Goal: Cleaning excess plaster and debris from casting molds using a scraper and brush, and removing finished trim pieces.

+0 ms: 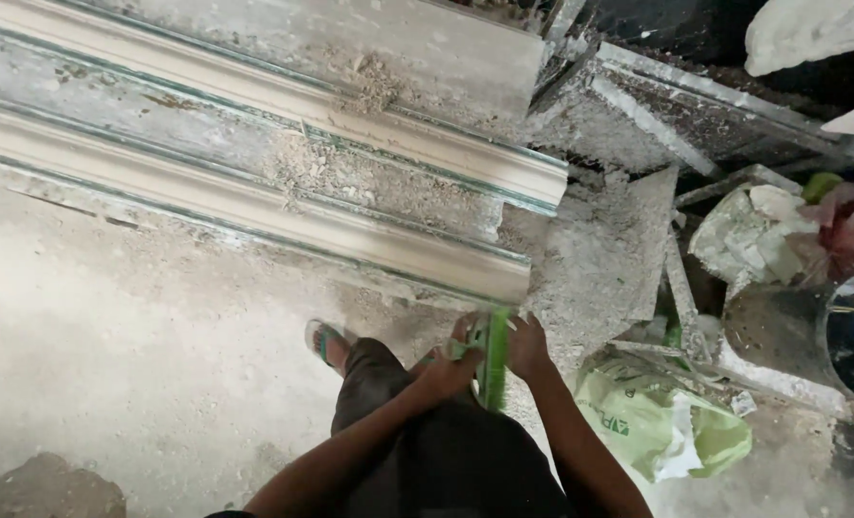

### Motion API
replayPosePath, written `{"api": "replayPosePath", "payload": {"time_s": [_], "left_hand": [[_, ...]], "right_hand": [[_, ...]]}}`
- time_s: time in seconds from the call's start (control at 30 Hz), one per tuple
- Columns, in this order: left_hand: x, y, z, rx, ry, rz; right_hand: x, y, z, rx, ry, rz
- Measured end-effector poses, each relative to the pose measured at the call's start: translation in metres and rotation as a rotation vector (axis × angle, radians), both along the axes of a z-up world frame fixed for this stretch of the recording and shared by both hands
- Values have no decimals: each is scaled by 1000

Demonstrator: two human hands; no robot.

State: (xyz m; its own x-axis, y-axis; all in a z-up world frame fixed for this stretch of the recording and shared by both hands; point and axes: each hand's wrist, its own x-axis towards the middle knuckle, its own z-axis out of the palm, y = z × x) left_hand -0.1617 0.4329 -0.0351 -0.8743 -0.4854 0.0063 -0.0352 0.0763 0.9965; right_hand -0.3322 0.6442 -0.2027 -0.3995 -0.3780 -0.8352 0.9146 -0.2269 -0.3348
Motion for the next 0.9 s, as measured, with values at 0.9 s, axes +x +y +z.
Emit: {"api": "replayPosePath", "payload": {"time_s": [0.9], "left_hand": [[10, -146, 57, 291, -742, 47]], "right_hand": [[-11, -12, 84, 445, 434, 99]]}}
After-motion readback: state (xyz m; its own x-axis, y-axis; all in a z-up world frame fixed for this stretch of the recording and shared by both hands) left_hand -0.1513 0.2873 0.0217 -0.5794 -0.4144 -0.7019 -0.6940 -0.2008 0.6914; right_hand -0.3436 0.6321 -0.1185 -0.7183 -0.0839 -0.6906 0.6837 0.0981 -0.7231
